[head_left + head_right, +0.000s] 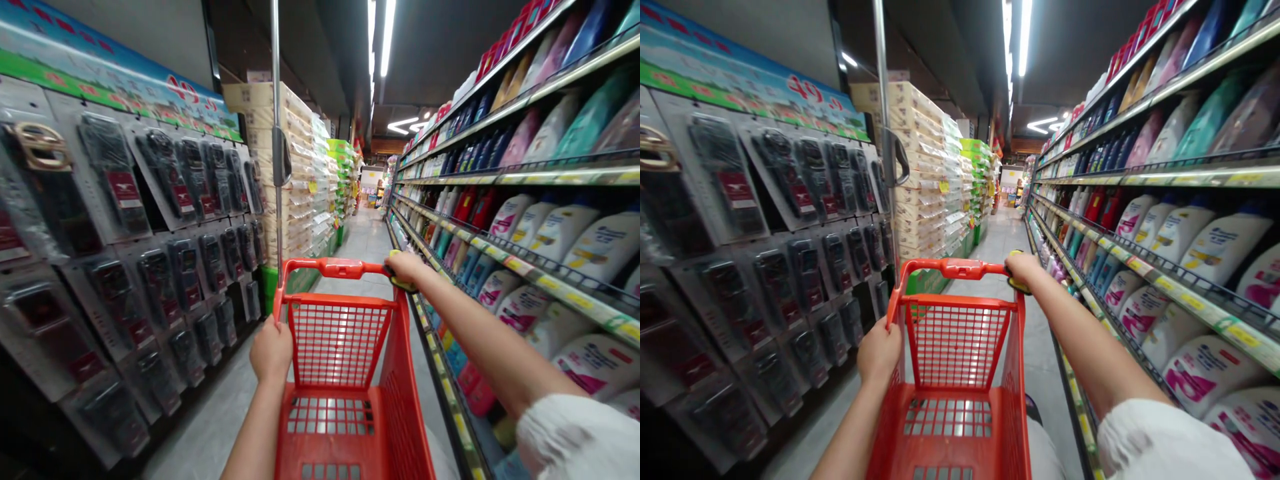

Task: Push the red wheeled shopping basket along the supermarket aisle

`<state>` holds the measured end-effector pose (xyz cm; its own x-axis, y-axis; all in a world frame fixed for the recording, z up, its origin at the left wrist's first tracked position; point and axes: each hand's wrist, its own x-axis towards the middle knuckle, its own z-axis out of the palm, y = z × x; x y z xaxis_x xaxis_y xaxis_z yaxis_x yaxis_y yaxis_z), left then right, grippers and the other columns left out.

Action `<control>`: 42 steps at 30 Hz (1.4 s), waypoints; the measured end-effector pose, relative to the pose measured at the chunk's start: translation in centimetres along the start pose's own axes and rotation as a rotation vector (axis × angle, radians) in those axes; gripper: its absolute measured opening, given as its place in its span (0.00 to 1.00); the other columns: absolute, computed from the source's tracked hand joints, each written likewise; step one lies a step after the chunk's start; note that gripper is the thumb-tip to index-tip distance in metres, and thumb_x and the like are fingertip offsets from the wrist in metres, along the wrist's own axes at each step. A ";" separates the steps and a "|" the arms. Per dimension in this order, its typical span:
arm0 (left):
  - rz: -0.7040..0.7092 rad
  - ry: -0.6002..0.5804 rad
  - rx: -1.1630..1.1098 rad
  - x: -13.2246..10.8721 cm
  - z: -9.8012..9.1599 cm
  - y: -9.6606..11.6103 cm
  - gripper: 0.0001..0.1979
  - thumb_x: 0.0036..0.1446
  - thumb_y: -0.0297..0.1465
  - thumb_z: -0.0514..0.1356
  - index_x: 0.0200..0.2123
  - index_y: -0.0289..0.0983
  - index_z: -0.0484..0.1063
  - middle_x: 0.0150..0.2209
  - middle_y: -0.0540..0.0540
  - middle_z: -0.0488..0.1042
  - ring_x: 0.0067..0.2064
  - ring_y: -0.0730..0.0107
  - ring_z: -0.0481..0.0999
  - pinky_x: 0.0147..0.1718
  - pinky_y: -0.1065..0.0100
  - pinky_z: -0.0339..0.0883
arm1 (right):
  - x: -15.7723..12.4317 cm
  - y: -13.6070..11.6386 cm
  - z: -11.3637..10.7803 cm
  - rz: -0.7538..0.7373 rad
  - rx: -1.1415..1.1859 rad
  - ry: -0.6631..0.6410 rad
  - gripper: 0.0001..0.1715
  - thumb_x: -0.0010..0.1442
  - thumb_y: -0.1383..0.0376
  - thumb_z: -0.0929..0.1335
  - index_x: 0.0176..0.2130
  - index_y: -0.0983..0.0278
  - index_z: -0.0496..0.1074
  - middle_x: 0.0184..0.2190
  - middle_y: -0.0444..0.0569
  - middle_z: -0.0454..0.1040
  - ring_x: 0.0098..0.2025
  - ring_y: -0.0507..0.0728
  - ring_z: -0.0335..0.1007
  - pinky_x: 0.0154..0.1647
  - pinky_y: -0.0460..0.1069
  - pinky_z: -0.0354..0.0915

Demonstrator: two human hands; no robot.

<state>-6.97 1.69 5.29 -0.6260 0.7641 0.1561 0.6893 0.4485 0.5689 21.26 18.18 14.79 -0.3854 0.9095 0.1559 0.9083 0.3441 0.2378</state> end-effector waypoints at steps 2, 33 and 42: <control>0.007 0.011 -0.003 -0.1 0.0 0.1 0.19 0.60 0.31 0.44 0.44 0.38 0.73 0.38 0.38 0.79 0.40 0.53 0.78 0.28 0.65 0.57 | -0.1 1.4 0.3 0.088 0.002 0.007 0.14 0.57 0.72 0.64 0.41 0.64 0.75 0.40 0.59 0.75 0.43 0.62 0.70 0.41 0.54 0.62; 0.016 -0.014 0.080 -0.4 -0.5 0.9 0.18 0.61 0.30 0.44 0.45 0.34 0.71 0.44 0.33 0.77 0.44 0.46 0.77 0.35 0.59 0.65 | -13.4 -3.5 6.1 -0.310 0.250 0.150 0.35 0.56 0.69 0.64 0.63 0.62 0.58 0.44 0.55 0.73 0.48 0.60 0.66 0.51 0.54 0.59; 0.008 0.011 0.022 -0.4 -0.7 0.7 0.20 0.61 0.31 0.44 0.46 0.37 0.73 0.42 0.35 0.78 0.43 0.50 0.77 0.34 0.62 0.66 | -11.4 -3.8 5.0 -0.193 0.282 0.076 0.37 0.50 0.73 0.65 0.60 0.59 0.63 0.43 0.53 0.73 0.48 0.60 0.68 0.50 0.52 0.60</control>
<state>-6.49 1.35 6.13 -0.6241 0.7628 0.1692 0.7022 0.4526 0.5497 23.04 7.69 7.36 -0.5559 0.8050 0.2071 0.8225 0.5687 -0.0028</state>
